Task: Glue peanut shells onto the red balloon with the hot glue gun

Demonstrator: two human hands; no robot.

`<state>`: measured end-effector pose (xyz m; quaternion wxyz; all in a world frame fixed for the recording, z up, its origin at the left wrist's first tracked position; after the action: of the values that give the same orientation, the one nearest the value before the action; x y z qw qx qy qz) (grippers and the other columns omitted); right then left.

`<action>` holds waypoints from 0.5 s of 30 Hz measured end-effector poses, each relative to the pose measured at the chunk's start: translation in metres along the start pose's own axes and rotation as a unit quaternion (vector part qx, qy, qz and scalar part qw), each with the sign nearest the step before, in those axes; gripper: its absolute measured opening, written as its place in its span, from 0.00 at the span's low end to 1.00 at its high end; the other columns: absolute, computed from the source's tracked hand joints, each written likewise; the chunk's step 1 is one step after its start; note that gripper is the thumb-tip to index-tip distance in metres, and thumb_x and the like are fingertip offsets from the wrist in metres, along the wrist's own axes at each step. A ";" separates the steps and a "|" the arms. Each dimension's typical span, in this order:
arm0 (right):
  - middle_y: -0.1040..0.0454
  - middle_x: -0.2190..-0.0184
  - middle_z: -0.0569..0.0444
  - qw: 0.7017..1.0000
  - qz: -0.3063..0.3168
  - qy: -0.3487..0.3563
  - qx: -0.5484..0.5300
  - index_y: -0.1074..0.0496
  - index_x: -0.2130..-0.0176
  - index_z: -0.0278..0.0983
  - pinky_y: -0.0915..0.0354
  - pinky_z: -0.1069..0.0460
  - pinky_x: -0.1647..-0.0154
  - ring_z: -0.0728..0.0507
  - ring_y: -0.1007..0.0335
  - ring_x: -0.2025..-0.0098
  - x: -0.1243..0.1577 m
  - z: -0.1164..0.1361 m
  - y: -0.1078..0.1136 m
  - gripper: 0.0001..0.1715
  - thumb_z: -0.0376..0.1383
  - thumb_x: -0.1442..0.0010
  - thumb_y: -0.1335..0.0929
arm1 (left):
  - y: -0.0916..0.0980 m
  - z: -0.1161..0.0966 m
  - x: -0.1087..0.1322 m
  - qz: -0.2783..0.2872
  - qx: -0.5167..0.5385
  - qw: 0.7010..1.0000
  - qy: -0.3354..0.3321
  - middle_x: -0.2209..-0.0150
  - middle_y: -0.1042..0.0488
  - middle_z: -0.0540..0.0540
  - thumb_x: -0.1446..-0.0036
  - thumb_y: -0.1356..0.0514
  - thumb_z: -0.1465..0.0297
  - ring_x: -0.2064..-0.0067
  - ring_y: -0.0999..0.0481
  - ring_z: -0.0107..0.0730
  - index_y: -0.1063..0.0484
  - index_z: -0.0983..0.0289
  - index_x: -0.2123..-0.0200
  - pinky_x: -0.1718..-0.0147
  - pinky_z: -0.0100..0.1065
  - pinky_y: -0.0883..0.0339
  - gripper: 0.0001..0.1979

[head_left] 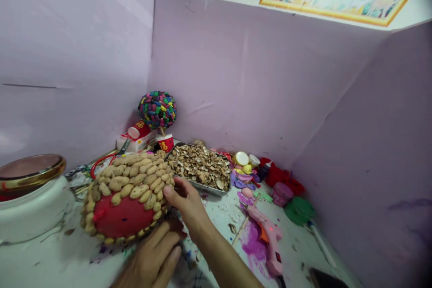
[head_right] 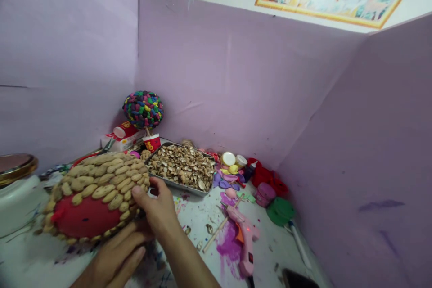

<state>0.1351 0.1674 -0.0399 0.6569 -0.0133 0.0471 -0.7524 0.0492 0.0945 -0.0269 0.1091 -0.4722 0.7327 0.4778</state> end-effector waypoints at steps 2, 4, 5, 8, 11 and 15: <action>0.25 0.60 0.51 1.000 0.003 0.002 0.018 0.28 0.58 0.37 0.38 0.48 0.55 0.40 0.33 0.55 0.000 0.000 0.003 0.26 0.47 0.56 0.29 | -0.001 0.010 0.001 -0.005 -0.021 1.000 0.005 0.56 0.27 0.55 0.42 0.52 0.71 0.53 0.29 0.33 0.33 0.57 0.54 0.53 0.28 0.34 0.15; 0.26 0.58 0.50 0.999 -0.001 0.000 0.041 0.28 0.58 0.37 0.39 0.48 0.54 0.40 0.33 0.55 0.000 0.000 0.009 0.26 0.46 0.55 0.29 | -0.002 0.019 0.005 -0.023 -0.056 0.998 0.004 0.53 0.28 0.55 0.42 0.51 0.70 0.51 0.29 0.34 0.34 0.58 0.52 0.51 0.28 0.36 0.15; 0.26 0.58 0.49 0.999 -0.005 0.000 0.054 0.28 0.58 0.36 0.38 0.47 0.55 0.40 0.33 0.55 -0.001 0.001 0.014 0.26 0.46 0.55 0.29 | -0.003 0.022 0.008 -0.034 -0.077 0.996 0.000 0.52 0.28 0.56 0.43 0.51 0.70 0.50 0.30 0.34 0.34 0.58 0.52 0.51 0.28 0.36 0.15; 0.24 0.63 0.51 0.994 -0.024 0.010 0.105 0.27 0.62 0.36 0.38 0.48 0.59 0.41 0.32 0.59 -0.009 0.009 0.039 0.20 0.43 0.54 0.30 | -0.010 0.026 0.015 -0.049 -0.127 0.990 -0.042 0.52 0.28 0.56 0.44 0.50 0.68 0.51 0.28 0.34 0.34 0.58 0.53 0.52 0.26 0.36 0.15; 0.25 0.73 0.55 0.984 -0.050 0.030 0.170 0.25 0.68 0.37 0.39 0.50 0.66 0.44 0.33 0.68 -0.024 0.026 0.078 0.13 0.42 0.50 0.34 | -0.011 0.028 0.015 -0.052 -0.138 0.988 -0.044 0.53 0.27 0.56 0.44 0.50 0.69 0.52 0.28 0.34 0.33 0.59 0.55 0.51 0.27 0.36 0.14; 0.27 0.79 0.58 0.962 -0.035 0.040 0.266 0.24 0.72 0.38 0.42 0.53 0.72 0.46 0.36 0.74 -0.041 0.043 0.121 0.10 0.37 0.51 0.35 | -0.012 0.027 0.013 -0.039 -0.133 0.990 -0.036 0.53 0.28 0.57 0.44 0.50 0.73 0.51 0.29 0.35 0.34 0.60 0.54 0.49 0.30 0.38 0.14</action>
<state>0.2638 0.1899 -0.0058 0.6074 0.1906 -0.1292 -0.7603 0.0436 0.1071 -0.0558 0.0904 -0.4929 0.6396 0.5829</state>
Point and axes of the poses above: each hand's wrist, its own x-axis away from the middle knuckle, its own y-axis out of the back of the hand, z = x × y, the point moved 8 cm from there along -x, towards the middle knuckle
